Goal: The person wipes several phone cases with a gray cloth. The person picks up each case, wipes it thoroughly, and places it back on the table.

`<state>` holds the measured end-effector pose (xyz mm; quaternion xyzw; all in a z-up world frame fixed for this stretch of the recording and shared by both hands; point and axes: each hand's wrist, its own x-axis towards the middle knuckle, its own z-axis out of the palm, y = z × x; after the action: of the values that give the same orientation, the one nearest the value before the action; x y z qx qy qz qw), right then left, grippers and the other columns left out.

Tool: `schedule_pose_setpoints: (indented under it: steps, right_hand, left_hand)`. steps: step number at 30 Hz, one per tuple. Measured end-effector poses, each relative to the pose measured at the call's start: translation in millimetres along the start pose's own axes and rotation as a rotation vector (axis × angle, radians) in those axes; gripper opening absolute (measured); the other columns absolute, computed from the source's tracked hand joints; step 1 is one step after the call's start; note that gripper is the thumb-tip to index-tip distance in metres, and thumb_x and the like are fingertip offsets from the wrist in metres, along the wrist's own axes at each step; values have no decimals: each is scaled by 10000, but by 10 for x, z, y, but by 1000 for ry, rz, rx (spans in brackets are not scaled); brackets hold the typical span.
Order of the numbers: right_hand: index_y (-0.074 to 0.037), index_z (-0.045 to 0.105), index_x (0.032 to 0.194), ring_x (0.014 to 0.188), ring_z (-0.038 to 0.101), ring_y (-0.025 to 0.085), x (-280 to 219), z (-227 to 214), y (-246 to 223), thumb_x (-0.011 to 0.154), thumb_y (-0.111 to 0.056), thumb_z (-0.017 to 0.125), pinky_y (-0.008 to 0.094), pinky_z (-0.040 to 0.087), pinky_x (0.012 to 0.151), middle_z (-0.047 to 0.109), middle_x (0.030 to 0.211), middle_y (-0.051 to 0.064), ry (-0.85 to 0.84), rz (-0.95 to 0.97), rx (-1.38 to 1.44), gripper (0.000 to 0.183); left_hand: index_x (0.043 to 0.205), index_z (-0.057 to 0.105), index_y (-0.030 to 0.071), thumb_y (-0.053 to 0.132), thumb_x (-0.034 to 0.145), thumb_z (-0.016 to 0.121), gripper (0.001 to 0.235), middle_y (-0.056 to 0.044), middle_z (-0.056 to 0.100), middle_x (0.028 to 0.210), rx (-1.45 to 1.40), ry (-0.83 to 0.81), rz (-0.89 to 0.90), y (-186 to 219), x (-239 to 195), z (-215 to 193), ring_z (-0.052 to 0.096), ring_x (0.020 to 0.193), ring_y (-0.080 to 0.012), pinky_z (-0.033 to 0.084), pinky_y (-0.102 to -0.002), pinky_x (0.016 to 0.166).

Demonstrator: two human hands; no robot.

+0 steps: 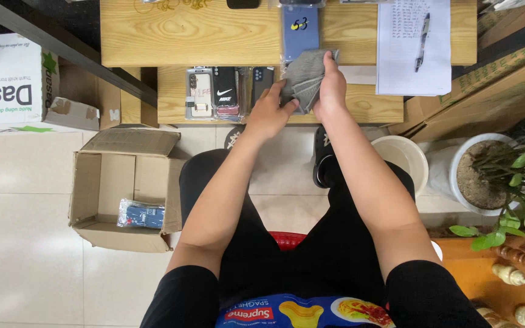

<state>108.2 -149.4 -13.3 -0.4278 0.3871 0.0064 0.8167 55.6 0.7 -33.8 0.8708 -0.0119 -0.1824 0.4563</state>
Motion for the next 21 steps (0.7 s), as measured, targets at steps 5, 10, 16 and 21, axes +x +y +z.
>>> schedule_pose_setpoints:
  steps: [5, 10, 16, 21]
  right_hand:
    - [-45, 716, 1084, 909, 760, 287, -30, -1, 57, 908, -445, 676, 449, 626, 805, 778, 1010, 130, -45, -39, 6, 439]
    - [-42, 657, 1295, 1107, 710, 206, -190, -24, 81, 910, -473, 630, 360, 548, 962, 754, 1208, 96, -57, -70, -209, 579]
    - [2, 648, 1395, 1338, 643, 197, -126, -168, 97, 888, -466, 658, 349, 481, 1138, 692, 1449, 124, -103, -149, -237, 690]
    - [-27, 637, 1394, 1313, 675, 197, -399, -309, -252, 900, -493, 609, 359, 518, 1094, 716, 1415, 96, -69, -120, -368, 679]
  left_hand:
    - [1601, 398, 171, 465, 963, 573, 724, -222, 524, 1534, 16, 2, -27, 128, -140, -88, 554, 1370, -442, 479, -565, 1039]
    - [1630, 346, 184, 485, 974, 541, 747, -202, 478, 1591, 52, -11, -70, 150, -189, -80, 513, 1428, -424, 482, -587, 1045]
    - [1635, 341, 155, 503, 980, 565, 775, -244, 463, 1583, 50, 15, -103, 131, -176, -173, 514, 1407, -465, 454, -565, 1089]
    - [1541, 491, 104, 441, 934, 571, 700, -139, 690, 1412, -117, 211, -143, -54, -14, -426, 629, 1308, -342, 486, -436, 1036]
